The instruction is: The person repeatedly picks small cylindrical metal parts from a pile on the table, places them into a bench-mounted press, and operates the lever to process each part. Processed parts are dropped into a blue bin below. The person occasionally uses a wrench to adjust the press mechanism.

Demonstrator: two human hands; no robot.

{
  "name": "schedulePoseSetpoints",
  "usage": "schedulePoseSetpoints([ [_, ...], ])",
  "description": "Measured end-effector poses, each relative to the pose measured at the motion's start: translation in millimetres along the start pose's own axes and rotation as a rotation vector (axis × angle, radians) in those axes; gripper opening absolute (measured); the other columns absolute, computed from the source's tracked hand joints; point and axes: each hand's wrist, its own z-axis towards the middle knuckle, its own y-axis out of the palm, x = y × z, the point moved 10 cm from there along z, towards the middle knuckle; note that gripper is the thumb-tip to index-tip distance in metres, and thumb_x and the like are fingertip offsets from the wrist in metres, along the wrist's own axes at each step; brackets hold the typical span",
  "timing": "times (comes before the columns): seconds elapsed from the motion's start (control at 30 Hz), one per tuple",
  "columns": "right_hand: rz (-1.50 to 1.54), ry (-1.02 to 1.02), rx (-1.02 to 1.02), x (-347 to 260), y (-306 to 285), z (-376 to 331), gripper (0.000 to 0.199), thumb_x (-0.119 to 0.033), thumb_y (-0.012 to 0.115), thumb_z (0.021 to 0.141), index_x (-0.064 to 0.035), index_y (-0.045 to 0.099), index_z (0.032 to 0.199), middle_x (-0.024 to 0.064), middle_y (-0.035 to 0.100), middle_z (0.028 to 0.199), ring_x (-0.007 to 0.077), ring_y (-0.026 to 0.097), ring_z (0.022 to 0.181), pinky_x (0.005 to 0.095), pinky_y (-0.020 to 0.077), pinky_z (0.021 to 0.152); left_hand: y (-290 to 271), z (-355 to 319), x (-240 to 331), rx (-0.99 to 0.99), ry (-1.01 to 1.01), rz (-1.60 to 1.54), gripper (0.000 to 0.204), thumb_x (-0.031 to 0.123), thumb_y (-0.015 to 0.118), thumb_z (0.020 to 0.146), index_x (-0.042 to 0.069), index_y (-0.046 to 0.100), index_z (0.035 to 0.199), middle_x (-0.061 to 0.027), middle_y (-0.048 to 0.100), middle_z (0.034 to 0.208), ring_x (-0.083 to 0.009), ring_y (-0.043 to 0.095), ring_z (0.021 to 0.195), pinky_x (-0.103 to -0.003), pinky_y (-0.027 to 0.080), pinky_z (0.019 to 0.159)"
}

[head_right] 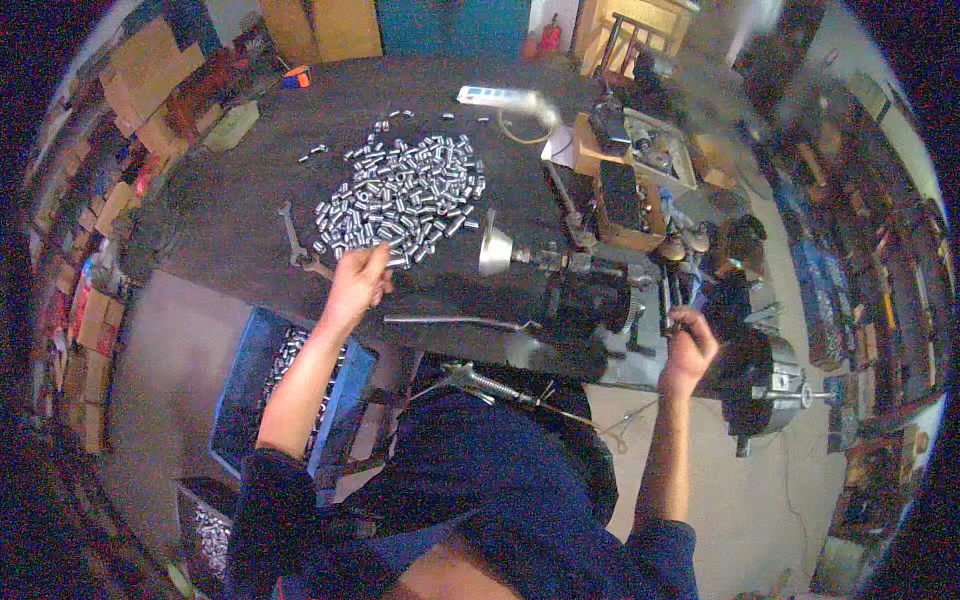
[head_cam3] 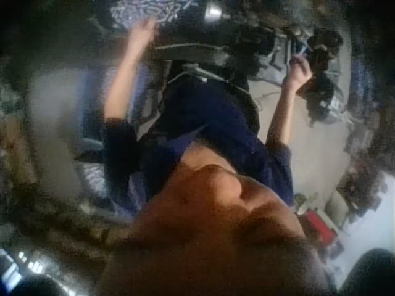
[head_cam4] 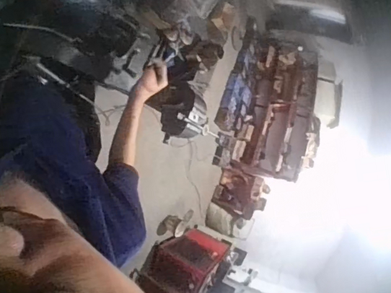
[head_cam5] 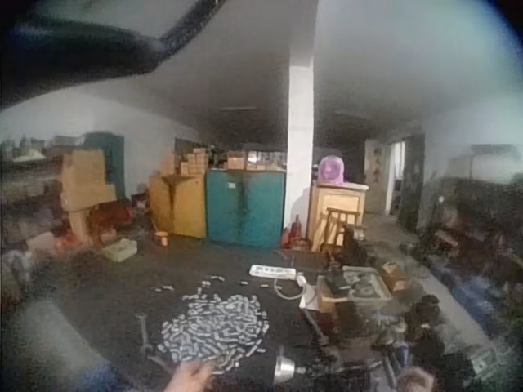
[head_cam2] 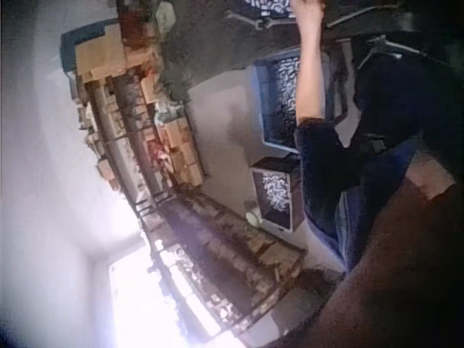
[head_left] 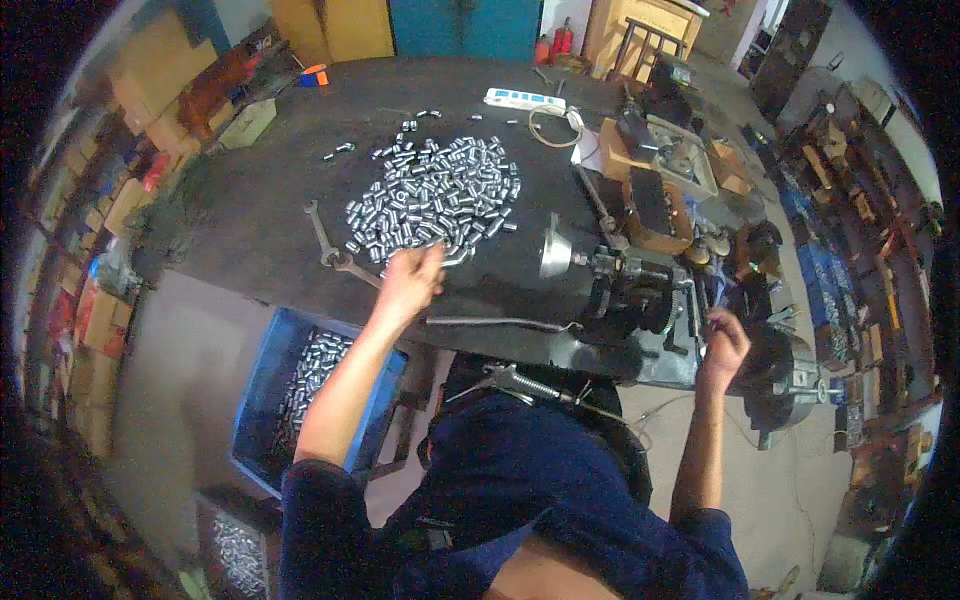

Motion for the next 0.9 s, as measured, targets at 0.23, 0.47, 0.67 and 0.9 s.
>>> schedulePoseSetpoints([
  [0.23,-0.079,-0.946,-0.679,-252,140,-61,0.045,-0.039,0.058,0.073,0.0017,0.058,0.092,0.0147,0.059,0.09,0.0227,0.058,0.072,0.0288,0.0448,0.058,-120,-72,-133,0.275,-0.082,0.274,0.041,0.026,0.044,0.084,-0.001,0.05,0.054,-0.0043,0.047,0.044,-0.0109,0.04,0.033,-0.027,0.031,0.033],
  [0.47,0.268,-1.403,-0.253,-324,139,-137,0.033,-0.031,0.053,0.074,-0.0065,0.059,0.095,0.0118,0.056,0.099,0.0256,0.059,0.074,0.0277,0.0505,0.064,-191,-130,-217,0.241,-0.003,0.856,0.027,0.023,0.055,0.074,0.0,0.053,0.061,-0.0185,0.052,0.056,-0.0352,0.051,0.049,-0.04,0.04,0.047],
  [0.67,0.237,-1.368,-0.307,-325,130,-119,0.025,-0.029,0.053,0.073,-0.0124,0.06,0.091,0.0081,0.057,0.083,0.0145,0.056,0.064,0.0242,0.0467,0.053,-113,-87,-71,0.196,0.109,0.692,0.011,0.013,0.057,0.073,0.001,0.057,0.074,-0.0145,0.057,0.065,-0.0268,0.059,0.06,-0.034,0.044,0.053],
  [0.9,0.018,-0.972,-0.64,-268,123,-90,0.034,-0.039,0.059,0.073,-0.006,0.061,0.082,0.0035,0.061,0.073,0.0149,0.052,0.053,0.0236,0.0418,0.045,17,-14,19,0.031,0.49,0.793,0.015,0.016,0.055,0.074,0.004,0.056,0.082,-0.0147,0.057,0.076,-0.0309,0.057,0.07,-0.04,0.045,0.06],
])
